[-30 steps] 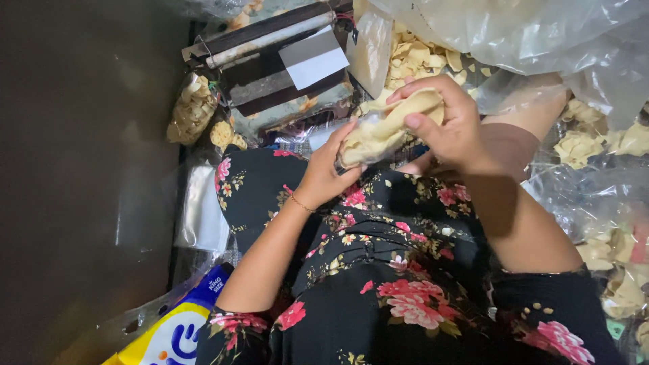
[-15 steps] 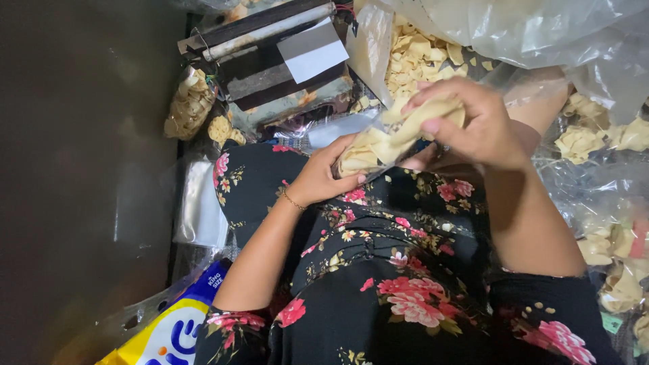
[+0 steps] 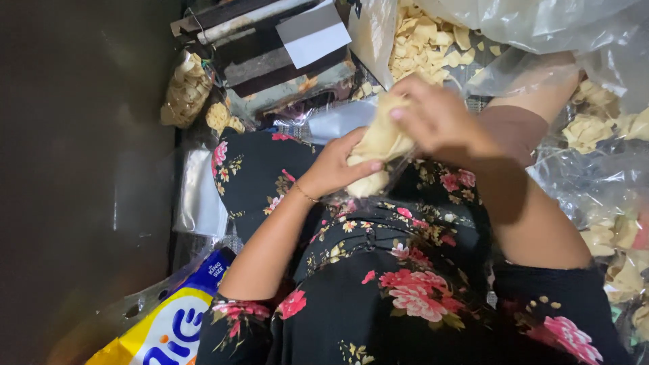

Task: Packaging individual food items into small plastic bags

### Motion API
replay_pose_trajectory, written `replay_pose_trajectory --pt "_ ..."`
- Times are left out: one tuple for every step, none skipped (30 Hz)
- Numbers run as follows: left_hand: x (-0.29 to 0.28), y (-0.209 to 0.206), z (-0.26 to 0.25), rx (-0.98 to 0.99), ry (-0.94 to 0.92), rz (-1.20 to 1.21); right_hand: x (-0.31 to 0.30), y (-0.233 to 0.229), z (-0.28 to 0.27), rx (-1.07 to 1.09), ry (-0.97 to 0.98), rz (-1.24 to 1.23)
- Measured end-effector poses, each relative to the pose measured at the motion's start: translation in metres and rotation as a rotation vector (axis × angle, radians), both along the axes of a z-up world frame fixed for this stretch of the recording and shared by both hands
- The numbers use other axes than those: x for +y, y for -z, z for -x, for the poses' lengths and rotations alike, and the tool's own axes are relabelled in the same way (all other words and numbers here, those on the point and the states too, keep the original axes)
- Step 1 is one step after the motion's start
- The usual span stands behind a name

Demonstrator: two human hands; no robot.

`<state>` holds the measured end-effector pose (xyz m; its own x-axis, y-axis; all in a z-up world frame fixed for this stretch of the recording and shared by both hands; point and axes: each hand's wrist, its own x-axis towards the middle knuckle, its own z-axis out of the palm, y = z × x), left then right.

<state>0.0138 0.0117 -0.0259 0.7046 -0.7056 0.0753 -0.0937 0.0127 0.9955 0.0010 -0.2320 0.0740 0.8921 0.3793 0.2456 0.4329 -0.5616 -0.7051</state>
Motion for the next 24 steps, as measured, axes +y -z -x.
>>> replay_pose_trajectory --pt "-0.005 0.012 0.003 0.026 -0.038 0.024 0.008 0.005 -0.002 0.136 -0.021 0.0" --pt "-0.01 0.024 0.006 0.054 -0.075 0.05 0.016 0.009 -0.004 0.274 -0.042 0.001" --pt "-0.011 0.02 0.007 0.06 -0.074 0.049 0.018 0.006 -0.006 0.279 -0.042 0.001" --pt "-0.01 0.015 0.008 0.107 -0.078 0.056 0.02 0.003 -0.009 0.262 0.006 0.105" --pt "-0.01 0.01 0.009 0.154 -0.082 0.064 0.023 0.0 -0.012 0.244 0.052 0.209" --pt "-0.009 0.006 0.007 0.159 -0.083 0.063 0.025 -0.003 -0.009 0.249 0.051 0.208" --pt "-0.009 0.002 0.005 0.097 -0.129 0.053 0.027 -0.006 -0.006 0.194 0.08 0.146" --pt "-0.008 -0.002 0.003 0.035 -0.176 0.042 0.029 -0.008 -0.004 0.14 0.109 0.083" --pt "-0.009 -0.002 0.005 0.041 -0.178 0.04 0.03 -0.001 -0.004 0.145 0.106 0.082" --pt "-0.011 -0.002 0.005 0.033 -0.203 -0.002 0.031 0.006 -0.004 0.121 0.084 0.122" --pt "-0.012 -0.003 0.005 0.025 -0.228 -0.044 0.031 0.012 -0.005 0.098 0.063 0.162" --pt "-0.012 0.002 0.007 0.025 -0.226 -0.045 0.03 0.017 -0.006 0.098 0.064 0.162" --pt "-0.012 0.007 0.009 0.014 -0.219 -0.062 0.028 0.023 -0.007 0.189 0.032 0.127" --pt "-0.012 0.013 0.013 0.009 -0.209 -0.08 0.027 0.028 -0.006 0.285 0.0 0.092" --pt "-0.012 0.024 0.018 0.014 -0.206 -0.081 0.028 0.031 -0.006 0.291 0.003 0.091" --pt "-0.012 0.035 0.024 0.039 -0.195 -0.115 0.029 0.034 -0.005 0.419 -0.016 0.167" --pt "-0.012 0.046 0.031 0.064 -0.183 -0.149 0.031 0.037 -0.004 0.547 -0.036 0.244" --pt "-0.01 0.052 0.035 0.069 -0.183 -0.15 0.028 0.041 -0.002 0.553 -0.037 0.243" --pt "-0.007 0.058 0.04 0.222 -0.105 -0.042 0.025 0.046 0.001 0.547 -0.066 0.102" --pt "-0.005 0.064 0.044 0.375 -0.026 0.067 0.021 0.049 0.004 0.538 -0.093 -0.04" --pt "-0.002 0.061 0.047 0.381 -0.025 0.067 0.023 0.04 0.004 0.544 -0.091 -0.041" --pt "0.003 0.058 0.052 0.43 0.028 0.092 0.025 0.031 0.004 0.616 0.074 -0.054" --pt "0.008 0.054 0.056 0.479 0.08 0.117 0.028 0.022 0.005 0.686 0.241 -0.065" --pt "0.008 0.054 0.057 0.484 0.077 0.114 0.02 0.039 0.004 0.691 0.238 -0.067"
